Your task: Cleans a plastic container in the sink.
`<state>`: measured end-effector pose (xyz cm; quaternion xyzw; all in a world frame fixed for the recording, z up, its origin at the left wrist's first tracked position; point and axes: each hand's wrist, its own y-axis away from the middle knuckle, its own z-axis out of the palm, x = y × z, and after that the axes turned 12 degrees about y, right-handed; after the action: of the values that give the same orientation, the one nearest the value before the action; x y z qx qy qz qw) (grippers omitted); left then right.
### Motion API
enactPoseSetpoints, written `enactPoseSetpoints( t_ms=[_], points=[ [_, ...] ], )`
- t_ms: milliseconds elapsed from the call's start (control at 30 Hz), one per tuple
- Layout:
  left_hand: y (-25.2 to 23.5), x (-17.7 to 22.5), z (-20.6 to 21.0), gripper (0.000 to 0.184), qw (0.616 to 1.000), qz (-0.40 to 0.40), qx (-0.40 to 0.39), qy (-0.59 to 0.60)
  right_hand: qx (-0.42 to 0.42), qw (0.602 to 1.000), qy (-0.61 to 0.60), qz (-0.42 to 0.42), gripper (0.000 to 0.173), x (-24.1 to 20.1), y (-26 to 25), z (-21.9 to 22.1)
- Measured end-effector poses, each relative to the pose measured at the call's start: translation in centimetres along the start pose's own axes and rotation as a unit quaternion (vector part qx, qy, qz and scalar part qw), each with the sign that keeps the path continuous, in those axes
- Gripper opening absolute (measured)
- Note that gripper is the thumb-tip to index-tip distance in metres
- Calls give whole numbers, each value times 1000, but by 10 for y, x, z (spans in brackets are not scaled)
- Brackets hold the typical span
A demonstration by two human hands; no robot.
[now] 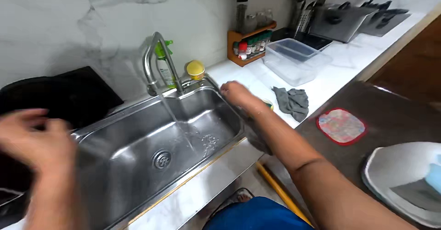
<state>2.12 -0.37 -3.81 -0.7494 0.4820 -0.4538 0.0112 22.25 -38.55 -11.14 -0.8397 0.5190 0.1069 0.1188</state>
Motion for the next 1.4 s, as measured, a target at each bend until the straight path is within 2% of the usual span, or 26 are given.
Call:
enactPoseSetpoints(
  t_ms=[33, 100, 133, 200, 233, 300, 333, 400, 433, 533, 600, 667, 767, 833, 900, 933, 967, 1033, 1133, 1267, 1400],
  points=[
    [5, -18, 44, 39, 998, 12, -42, 50, 39, 999, 9, 26, 27, 36, -1, -15],
    [27, -23, 133, 29, 979, -61, -127, 149, 113, 988, 36, 101, 31, 112, 0, -40],
    [37, -17, 170, 25, 955, -134, -157, 213, 144, 977, 55, 147, 39, 148, 3, -50],
    [52, -6, 228, 15, 879, -276, -140, 364, 160, 954, 105, 233, 57, 212, 13, -60],
    [58, -5, 247, 14, 837, -331, -115, 420, 136, 947, 122, 265, 60, 236, 19, -59],
    [65, -4, 270, 17, 778, -403, -61, 478, 80, 940, 155, 294, 45, 268, 28, -58],
    [67, -3, 274, 23, 751, -420, -37, 508, 59, 940, 167, 291, 38, 277, 28, -63],
    [71, -3, 272, 30, 708, -426, -3, 564, 42, 951, 179, 248, 34, 283, 31, -81],
    [72, -5, 266, 28, 708, -420, 0, 567, 36, 957, 193, 213, 33, 280, 35, -94],
    [67, -12, 248, 21, 749, -421, -10, 511, 25, 949, 296, 103, 22, 241, 49, -136],
    [62, -11, 238, 30, 753, -432, -58, 493, 38, 931, 362, 25, 16, 196, 63, -155],
    [58, 0, 231, 40, 758, -404, -127, 496, 73, 914, 391, -72, 12, 147, 75, -161],
    [60, 10, 220, 63, 771, -346, -232, 482, 97, 896, 391, -186, 8, 72, 82, -140],
    [63, 4, 204, 77, 754, -326, -293, 489, 91, 892, 360, -258, 11, 32, 76, -107],
    [70, -8, 182, 75, 736, -328, -324, 496, 93, 889, 310, -323, 13, 6, 62, -63],
    [75, -17, 171, 63, 739, -336, -310, 496, 95, 889, 280, -349, 15, -4, 54, -38],
    [81, -30, 164, 52, 751, -351, -262, 494, 92, 892, 254, -363, 16, -11, 45, -11],
    [91, -50, 152, 58, 775, -385, -126, 484, 59, 902, 228, -361, 19, -25, 28, 40],
    [104, -66, 143, 59, 809, -376, -12, 451, -100, 923, 248, -277, 26, -54, 12, 90],
    [104, -66, 139, 56, 851, -306, 54, 424, -214, 929, 219, -209, 40, -89, -5, 127],
    [101, -72, 142, 60, 890, -251, 64, 376, -247, 945, 117, -180, 41, -119, -19, 148]
  ],
)
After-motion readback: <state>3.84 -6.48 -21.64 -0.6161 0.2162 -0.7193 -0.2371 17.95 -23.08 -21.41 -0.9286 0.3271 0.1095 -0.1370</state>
